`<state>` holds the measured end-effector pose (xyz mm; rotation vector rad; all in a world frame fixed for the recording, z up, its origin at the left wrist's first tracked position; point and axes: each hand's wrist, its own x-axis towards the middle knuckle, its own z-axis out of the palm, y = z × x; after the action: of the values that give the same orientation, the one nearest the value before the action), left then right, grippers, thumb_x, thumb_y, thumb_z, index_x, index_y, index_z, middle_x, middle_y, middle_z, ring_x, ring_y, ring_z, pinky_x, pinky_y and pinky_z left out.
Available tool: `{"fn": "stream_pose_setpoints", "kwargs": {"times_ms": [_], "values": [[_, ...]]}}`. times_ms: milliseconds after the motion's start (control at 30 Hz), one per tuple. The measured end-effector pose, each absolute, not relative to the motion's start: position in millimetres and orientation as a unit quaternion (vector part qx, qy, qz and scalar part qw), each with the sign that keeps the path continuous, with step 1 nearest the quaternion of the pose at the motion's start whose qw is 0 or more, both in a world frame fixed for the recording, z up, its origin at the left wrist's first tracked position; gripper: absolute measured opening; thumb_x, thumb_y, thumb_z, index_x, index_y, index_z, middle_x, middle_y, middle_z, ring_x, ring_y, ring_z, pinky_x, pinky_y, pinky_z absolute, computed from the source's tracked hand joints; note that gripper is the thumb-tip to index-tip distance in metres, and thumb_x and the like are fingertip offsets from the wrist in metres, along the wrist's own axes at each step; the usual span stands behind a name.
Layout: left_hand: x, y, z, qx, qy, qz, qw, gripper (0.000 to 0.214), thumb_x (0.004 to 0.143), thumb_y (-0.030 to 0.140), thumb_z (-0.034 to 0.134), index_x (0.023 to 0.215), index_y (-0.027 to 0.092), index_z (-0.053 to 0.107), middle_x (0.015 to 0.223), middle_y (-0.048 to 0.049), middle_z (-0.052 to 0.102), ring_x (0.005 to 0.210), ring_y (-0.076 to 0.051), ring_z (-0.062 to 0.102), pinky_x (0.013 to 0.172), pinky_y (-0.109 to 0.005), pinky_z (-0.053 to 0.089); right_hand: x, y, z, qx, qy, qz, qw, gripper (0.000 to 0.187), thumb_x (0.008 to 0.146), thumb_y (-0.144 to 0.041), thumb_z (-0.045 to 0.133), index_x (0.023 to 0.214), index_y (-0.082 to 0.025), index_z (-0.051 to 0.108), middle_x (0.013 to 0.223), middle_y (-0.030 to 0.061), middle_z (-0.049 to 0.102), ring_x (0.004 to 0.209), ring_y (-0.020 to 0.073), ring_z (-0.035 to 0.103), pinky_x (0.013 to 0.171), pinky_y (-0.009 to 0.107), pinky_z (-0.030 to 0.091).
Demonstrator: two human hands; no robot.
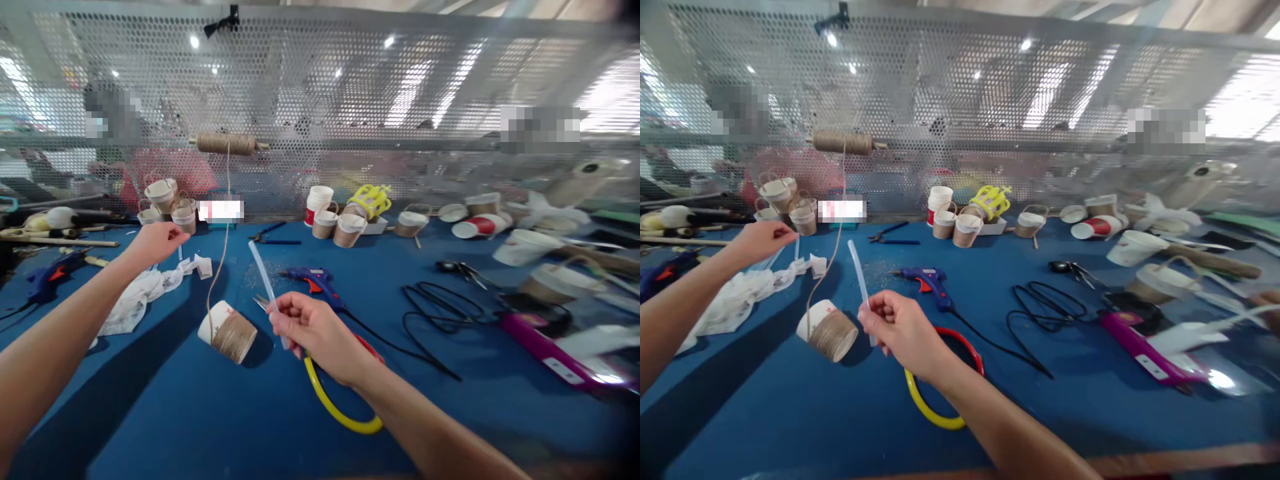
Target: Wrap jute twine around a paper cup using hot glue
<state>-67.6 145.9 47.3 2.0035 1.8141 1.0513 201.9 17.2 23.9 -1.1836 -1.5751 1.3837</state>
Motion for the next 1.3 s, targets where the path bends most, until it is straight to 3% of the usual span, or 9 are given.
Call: {"fn": "stream_pose_setpoints", "kwargs": {"times_ms": [133, 233, 400, 467, 567, 767, 1033, 1167, 1300], "values": [[-8.2, 87.4, 61.0, 0.759, 0.527, 0.348, 0.160, 0.005, 0.068, 0.020, 0.066, 0.065, 0.017, 0.067, 0.049, 0.0020, 0.058, 0.045, -0.009, 0.044, 0.046, -0.018, 0.030, 223.4, 34.5, 32.8, -0.493, -0.615, 0.415, 0.454, 0.020, 0.080, -0.035, 0.050, 0.082, -0.015, 0.049, 0.068, 0.0003, 0.057, 0.058, 0.0087, 0.055, 0.056, 0.022, 0.047], [37.0, 50.5, 58.4, 0.787, 0.439, 0.296, 0.317, 0.008, 0.071, 0.021, 0.062, 0.067, 0.017, 0.068, 0.054, -0.0009, 0.063, 0.048, -0.013, 0.052, 0.047, -0.020, 0.034, 254.4, 55.0, 36.3, -0.603, -0.602, 0.265, 0.451, 0.017, 0.082, -0.033, 0.044, 0.085, -0.016, 0.045, 0.072, 0.0028, 0.060, 0.065, 0.0106, 0.059, 0.061, 0.023, 0.048], [100.2, 31.2, 30.0, 0.638, 0.416, 0.254, 0.596, 0.009, 0.062, 0.008, 0.065, 0.060, 0.015, 0.068, 0.052, 0.0000, 0.061, 0.050, -0.013, 0.050, 0.051, -0.022, 0.035, 294.3, 75.1, 14.9, -0.682, -0.609, 0.196, 0.354, 0.007, 0.078, -0.017, 0.043, 0.078, -0.016, 0.050, 0.066, 0.0037, 0.060, 0.060, 0.0131, 0.059, 0.062, 0.026, 0.044], [118.0, 32.7, 17.6, 0.594, 0.418, 0.273, 0.631, 0.012, 0.061, 0.003, 0.063, 0.059, 0.015, 0.067, 0.055, 0.0002, 0.061, 0.055, -0.013, 0.051, 0.056, -0.022, 0.037, 296.5, 75.6, 3.1, -0.701, -0.622, 0.170, 0.306, 0.003, 0.075, -0.020, 0.051, 0.074, -0.017, 0.051, 0.067, 0.0045, 0.061, 0.064, 0.0158, 0.059, 0.065, 0.028, 0.042], [134.5, 36.1, 4.4, 0.516, 0.421, 0.309, 0.679, 0.013, 0.066, 0.002, 0.058, 0.063, 0.013, 0.064, 0.060, -0.0003, 0.061, 0.058, -0.012, 0.053, 0.061, -0.023, 0.040, 289.1, 74.2, -9.7, -0.717, -0.636, 0.142, 0.248, 0.020, 0.062, -0.023, 0.067, 0.075, -0.018, 0.052, 0.066, 0.0041, 0.062, 0.067, 0.0196, 0.059, 0.063, 0.027, 0.040], [143.0, 42.6, -6.6, 0.335, 0.422, 0.393, 0.745, 0.023, 0.076, 0.004, 0.053, 0.055, 0.014, 0.054, 0.054, 0.0008, 0.056, 0.055, -0.008, 0.054, 0.065, -0.020, 0.043, 273.4, 71.3, -9.2, -0.740, -0.627, 0.099, 0.223, 0.025, 0.061, -0.017, 0.061, 0.084, -0.017, 0.052, 0.068, 0.0059, 0.062, 0.068, 0.0215, 0.059, 0.060, 0.027, 0.038], [155.5, 53.5, -9.2, 0.210, 0.335, 0.478, 0.785, 0.027, 0.079, 0.023, 0.058, 0.056, 0.013, 0.052, 0.046, 0.0018, 0.053, 0.042, -0.008, 0.051, 0.050, -0.020, 0.042, 249.6, 45.1, 8.3, -0.694, -0.646, 0.057, 0.312, 0.025, 0.066, -0.026, 0.056, 0.088, -0.017, 0.050, 0.069, 0.0040, 0.061, 0.064, 0.0188, 0.058, 0.061, 0.028, 0.042], [152.9, 57.2, -3.5, 0.195, 0.288, 0.521, 0.780, 0.018, 0.075, 0.022, 0.064, 0.062, 0.013, 0.054, 0.047, 0.0036, 0.055, 0.041, -0.007, 0.051, 0.048, -0.019, 0.041, 243.0, 32.7, 13.7, -0.643, -0.672, 0.049, 0.365, 0.027, 0.069, -0.026, 0.056, 0.093, -0.016, 0.050, 0.080, 0.0065, 0.062, 0.070, 0.0186, 0.059, 0.067, 0.031, 0.045], [138.6, 51.2, 3.1, 0.212, 0.251, 0.528, 0.783, 0.008, 0.080, 0.018, 0.057, 0.085, 0.013, 0.061, 0.066, -0.0020, 0.066, 0.059, -0.011, 0.062, 0.058, -0.022, 0.046, 257.5, 21.5, 32.1, -0.513, -0.659, 0.168, 0.523, 0.022, 0.078, -0.030, 0.053, 0.096, -0.018, 0.051, 0.079, 0.0035, 0.063, 0.066, 0.0135, 0.060, 0.063, 0.027, 0.049]]}}
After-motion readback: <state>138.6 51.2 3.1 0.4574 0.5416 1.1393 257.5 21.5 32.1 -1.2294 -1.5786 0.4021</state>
